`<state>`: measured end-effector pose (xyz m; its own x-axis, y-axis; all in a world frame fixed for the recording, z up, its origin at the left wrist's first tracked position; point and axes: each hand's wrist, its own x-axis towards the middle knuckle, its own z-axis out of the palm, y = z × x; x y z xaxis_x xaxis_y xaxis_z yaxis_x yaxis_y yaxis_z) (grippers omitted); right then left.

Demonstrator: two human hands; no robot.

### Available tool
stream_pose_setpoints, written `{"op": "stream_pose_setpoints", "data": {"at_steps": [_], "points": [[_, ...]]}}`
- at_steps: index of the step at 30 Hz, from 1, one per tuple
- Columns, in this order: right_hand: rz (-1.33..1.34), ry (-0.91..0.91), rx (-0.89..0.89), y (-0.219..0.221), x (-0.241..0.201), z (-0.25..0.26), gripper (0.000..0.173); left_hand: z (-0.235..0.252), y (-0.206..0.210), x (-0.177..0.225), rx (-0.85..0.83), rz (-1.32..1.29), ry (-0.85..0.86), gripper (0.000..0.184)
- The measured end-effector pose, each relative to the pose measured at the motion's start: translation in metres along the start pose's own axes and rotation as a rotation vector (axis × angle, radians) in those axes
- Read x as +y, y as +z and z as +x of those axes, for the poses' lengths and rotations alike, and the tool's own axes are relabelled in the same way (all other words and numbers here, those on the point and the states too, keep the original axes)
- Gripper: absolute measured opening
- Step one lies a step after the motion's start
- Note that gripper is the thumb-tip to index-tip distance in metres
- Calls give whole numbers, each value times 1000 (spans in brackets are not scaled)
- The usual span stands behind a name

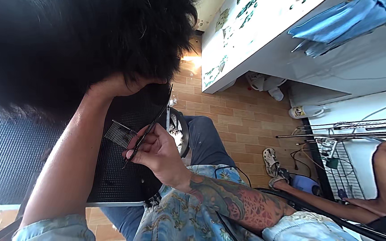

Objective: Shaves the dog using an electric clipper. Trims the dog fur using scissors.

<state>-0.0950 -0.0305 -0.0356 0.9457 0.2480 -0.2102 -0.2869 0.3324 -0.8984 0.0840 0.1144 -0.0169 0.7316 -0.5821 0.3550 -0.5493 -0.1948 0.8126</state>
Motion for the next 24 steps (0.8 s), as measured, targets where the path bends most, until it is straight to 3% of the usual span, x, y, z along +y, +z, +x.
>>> {"op": "stream_pose_setpoints", "data": {"at_steps": [9, 14, 18, 21, 22, 24], "points": [[-32, 14, 17, -3, 0, 0, 45, 0, -1, 4, -10, 46, -75, 26], [-87, -4, -34, -24, -6, -5, 46, -5, -9, 4, -105, 2, -124, 20], [-67, -75, -91, -88, -26, -14, 48, -11, -21, 6, -223, 203, -291, 31], [-101, -95, 45, -158, -57, -15, 14, -16, -25, -4, -286, 212, -450, 44], [-151, -77, 128, -184, -68, -16, 11, -19, -26, -11, -294, 180, -486, 44], [-252, 16, 309, -241, -86, -23, 40, -26, -30, -6, -282, 147, -609, 39]]}}
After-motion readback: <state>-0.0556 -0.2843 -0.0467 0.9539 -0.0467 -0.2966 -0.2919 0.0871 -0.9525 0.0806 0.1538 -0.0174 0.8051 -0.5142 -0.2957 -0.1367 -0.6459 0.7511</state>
